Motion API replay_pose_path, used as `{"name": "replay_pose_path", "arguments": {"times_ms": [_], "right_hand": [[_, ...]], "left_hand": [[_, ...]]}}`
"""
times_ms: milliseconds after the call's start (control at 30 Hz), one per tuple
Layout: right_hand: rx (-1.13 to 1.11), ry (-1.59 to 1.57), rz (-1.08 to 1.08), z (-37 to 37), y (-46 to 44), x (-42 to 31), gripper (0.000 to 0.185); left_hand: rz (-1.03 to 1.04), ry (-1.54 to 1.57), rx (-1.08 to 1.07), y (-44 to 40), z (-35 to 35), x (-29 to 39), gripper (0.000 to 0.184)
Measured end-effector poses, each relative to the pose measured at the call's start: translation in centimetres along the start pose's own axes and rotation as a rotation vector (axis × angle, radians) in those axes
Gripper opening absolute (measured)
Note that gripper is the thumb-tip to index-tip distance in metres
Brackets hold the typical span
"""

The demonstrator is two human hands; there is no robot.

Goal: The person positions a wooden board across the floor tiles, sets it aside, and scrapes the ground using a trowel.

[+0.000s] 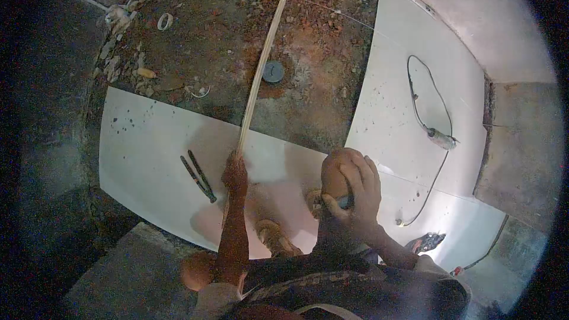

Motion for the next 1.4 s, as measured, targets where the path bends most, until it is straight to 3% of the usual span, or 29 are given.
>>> {"name": "replay_pose_path", "arguments": {"times_ms": [367,567,767,867,1067,1133,1200,1267,1367,1400], "right_hand": [[-0.001,-0.008,0.005,-0.3,-0.1,-0.2,0.072],[0.009,-0.019,0.017,-0.6,-0.7,-0.4,0.068],[-0.052,-0.054,0.035,-0.6,-0.6,-0.9,0.068],[-0.048,-0.068,0.032,-0.7,-0.5,-0.6,0.067],[-0.035,-0.060,0.047,-0.9,-0.4,0.1,0.068],[-0.015,-0.083,0.036,-0.9,-0.3,0.5,0.068],[-0.009,-0.072,0.045,-0.8,-0.2,0.7,0.068],[-0.012,-0.076,0.040,-0.4,-0.2,0.4,0.069],[0.000,-0.069,0.054,-0.3,0.0,0.6,0.069],[-0.005,-0.070,0.045,-0.3,0.0,0.4,0.069]], "left_hand": [[0.026,-0.015,0.012,-0.1,-0.1,0.0,0.032],[-0.026,0.074,-0.014,-0.1,-0.1,-0.1,0.035],[-0.117,-0.044,-0.092,-0.1,0.1,-0.3,0.039],[-0.008,-0.050,-0.047,-0.2,-0.1,0.4,0.041],[-0.056,-0.005,-0.044,0.0,-0.4,0.5,0.037],[0.010,0.371,0.003,-0.3,3.2,-4.4,0.035],[-0.012,0.395,0.019,1.6,2.7,-5.5,0.034],[-0.086,0.079,-0.046,-0.1,-0.1,-0.4,0.032],[0.080,0.023,0.061,-0.2,-1.4,1.4,0.033],[0.042,0.066,0.053,0.0,-1.1,0.5,0.033]]}}
Point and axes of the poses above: each hand's wrist, its own y-axis away from the middle knuckle, its own z-axis out of the palm, x = y × z, the point moved 7 cm from there along -y, towards the middle knuckle, and after that the axes turned 11 degrees about y, right-handed, at the moved point
